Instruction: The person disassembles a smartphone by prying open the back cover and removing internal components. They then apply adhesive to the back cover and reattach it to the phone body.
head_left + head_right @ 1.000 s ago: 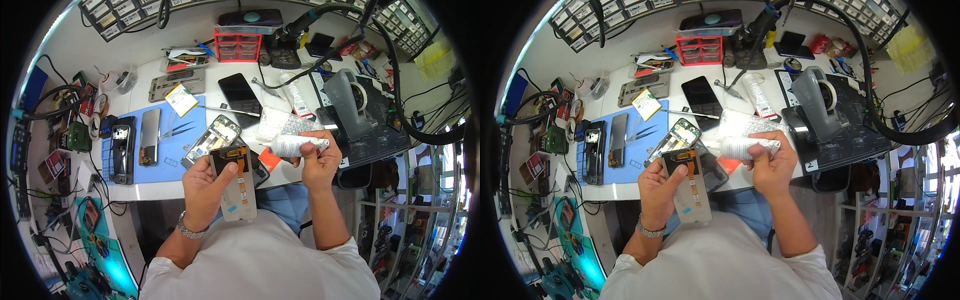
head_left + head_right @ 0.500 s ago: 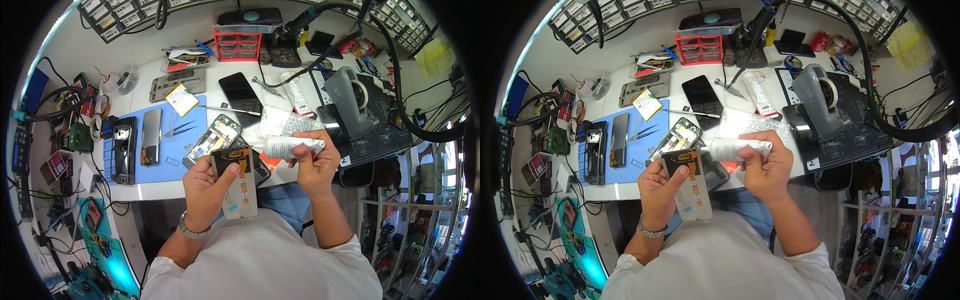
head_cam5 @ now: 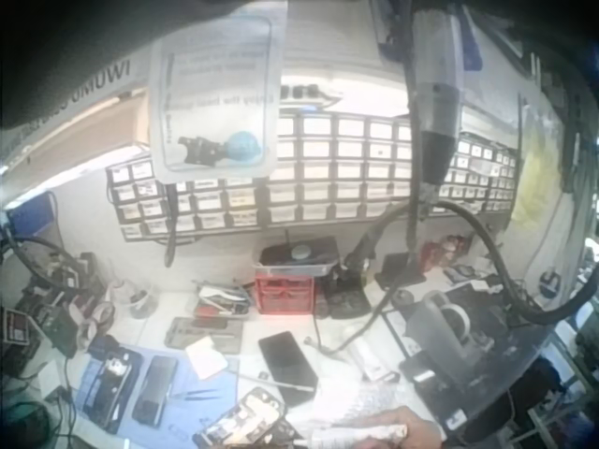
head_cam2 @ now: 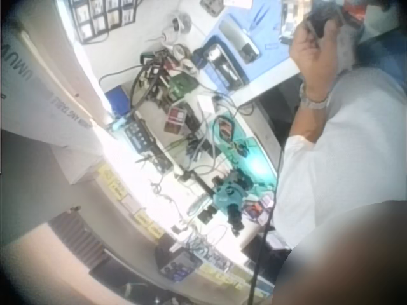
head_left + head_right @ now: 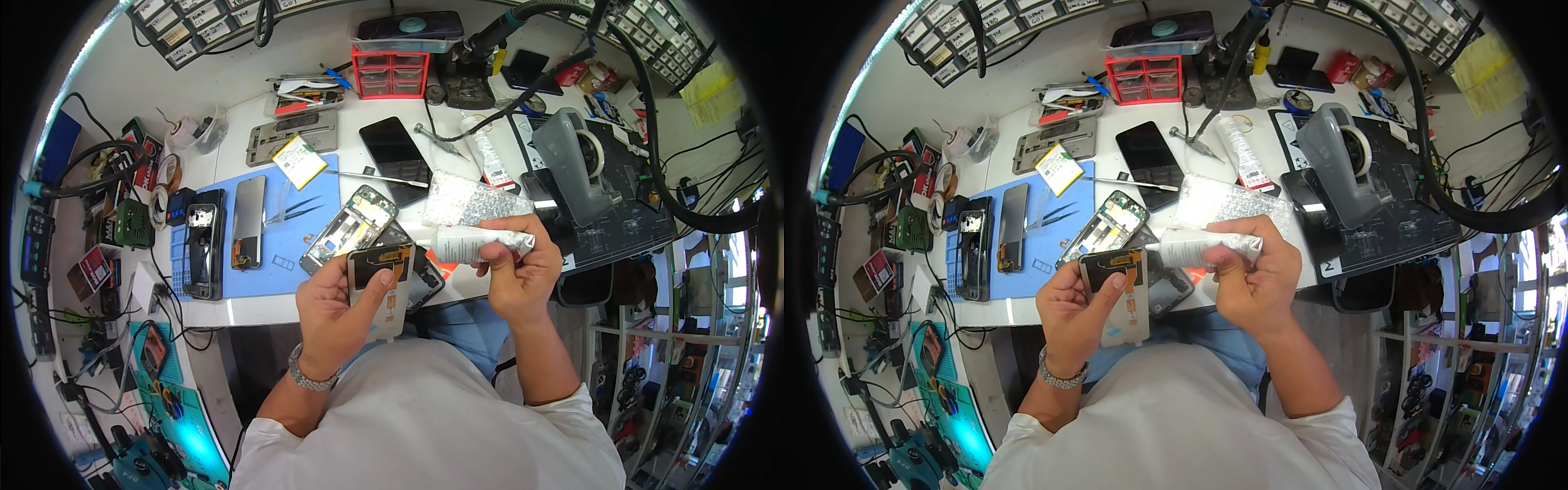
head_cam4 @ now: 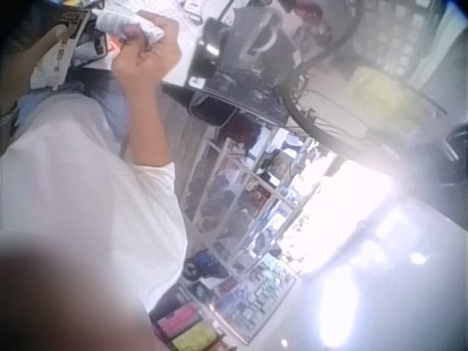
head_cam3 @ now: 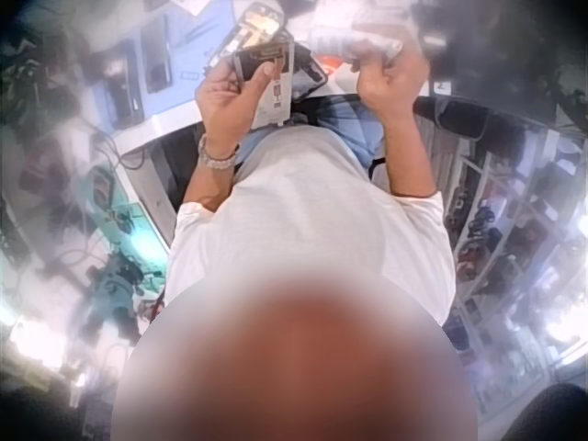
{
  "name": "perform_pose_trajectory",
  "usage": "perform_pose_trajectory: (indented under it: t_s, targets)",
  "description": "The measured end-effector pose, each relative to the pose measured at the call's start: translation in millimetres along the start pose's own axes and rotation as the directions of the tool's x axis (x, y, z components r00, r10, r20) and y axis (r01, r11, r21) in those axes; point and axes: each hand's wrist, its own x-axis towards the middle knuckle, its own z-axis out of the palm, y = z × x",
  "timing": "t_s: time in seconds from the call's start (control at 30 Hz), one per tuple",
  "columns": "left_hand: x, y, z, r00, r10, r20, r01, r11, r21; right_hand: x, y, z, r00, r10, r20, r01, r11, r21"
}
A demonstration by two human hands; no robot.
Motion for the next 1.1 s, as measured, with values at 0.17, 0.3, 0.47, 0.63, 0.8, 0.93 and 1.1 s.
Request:
perform_pose_trajectory:
  t_s: [0.17, 0.3, 0.47, 0.63, 0.8, 0.93, 1.1]
  targets:
    - [0, 1, 2, 0.999, 0.028, -0.018, -0.028, 1.000, 0.012, 2, -1, -2, 0.999, -0.037, 0.037, 0.037, 0.999, -0.015]
    - [1, -1, -1, 1.000, -0.007, -0.016, 0.007, 1.000, -0.008, 3, -2, -1, 0.999, -0.047, 0.026, 0.047, 0.999, -0.026]
    - [1, -1, -4, 0.998, -0.060, -0.021, 0.057, 0.991, -0.119, 2, -3, 1, 0.998, -0.055, 0.028, 0.056, 0.998, -0.027]
    - [6, 2, -2, 0.993, -0.102, -0.055, 0.085, 0.964, -0.251, -1, -5, 2, 0.996, -0.065, 0.063, 0.066, 0.998, -0.018]
    - [18, 3, -5, 0.981, -0.102, -0.166, 0.045, 0.946, -0.320, -8, -10, 8, 0.988, -0.103, 0.114, 0.114, 0.988, -0.100]
    - [29, 4, -12, 0.968, -0.068, -0.243, -0.029, 0.926, -0.377, -14, -15, 10, 0.978, -0.138, 0.158, 0.163, 0.974, -0.157]
    - [42, 5, -22, 0.941, -0.043, -0.337, -0.100, 0.913, -0.396, -16, -15, 8, 0.953, -0.223, 0.207, 0.264, 0.944, -0.200]
